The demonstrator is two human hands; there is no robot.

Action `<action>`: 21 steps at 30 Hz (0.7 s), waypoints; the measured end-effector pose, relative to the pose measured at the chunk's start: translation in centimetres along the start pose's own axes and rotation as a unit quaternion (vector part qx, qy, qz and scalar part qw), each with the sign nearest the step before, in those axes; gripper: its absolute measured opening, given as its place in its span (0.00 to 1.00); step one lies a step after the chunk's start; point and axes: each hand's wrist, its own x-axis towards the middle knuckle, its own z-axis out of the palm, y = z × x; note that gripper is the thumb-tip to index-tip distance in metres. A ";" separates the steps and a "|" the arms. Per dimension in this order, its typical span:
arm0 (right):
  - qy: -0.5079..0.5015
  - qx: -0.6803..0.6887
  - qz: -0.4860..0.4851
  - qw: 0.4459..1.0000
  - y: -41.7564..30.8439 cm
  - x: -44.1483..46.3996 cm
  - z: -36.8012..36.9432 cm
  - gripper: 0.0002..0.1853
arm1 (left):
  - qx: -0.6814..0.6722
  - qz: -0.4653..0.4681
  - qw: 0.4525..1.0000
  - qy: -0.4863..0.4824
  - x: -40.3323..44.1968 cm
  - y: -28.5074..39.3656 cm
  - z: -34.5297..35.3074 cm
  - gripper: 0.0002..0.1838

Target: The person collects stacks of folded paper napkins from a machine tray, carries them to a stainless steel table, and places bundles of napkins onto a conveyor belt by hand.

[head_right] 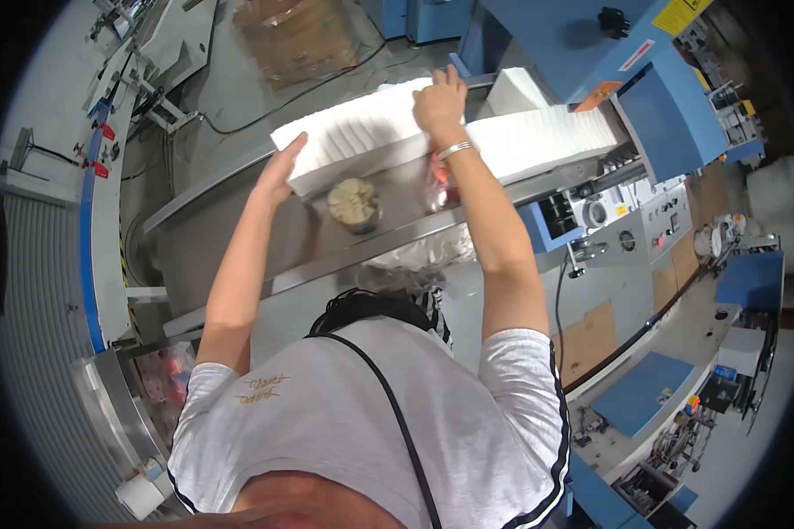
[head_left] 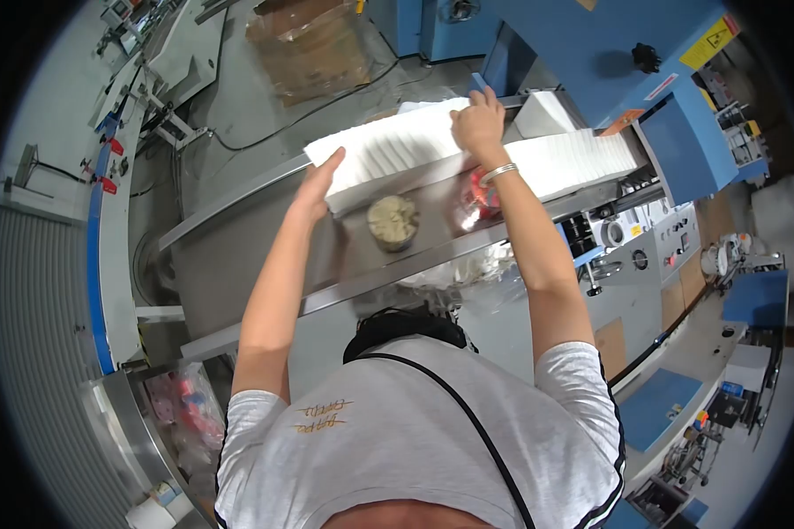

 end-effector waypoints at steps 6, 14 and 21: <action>0.033 0.121 -0.026 0.992 -16.7 -5.8 -1.9 0.23 | 0.008 -0.002 0.999 0.044 -8.7 1.7 -15.7 0.33; -0.068 0.277 0.001 0.958 -25.7 -16.1 -5.7 0.23 | 0.116 -0.027 0.990 0.079 -17.8 2.1 -25.5 0.41; 0.013 0.331 0.063 0.941 -20.8 -20.3 -7.5 0.22 | 0.188 -0.025 0.978 0.092 -19.2 0.5 -21.0 0.52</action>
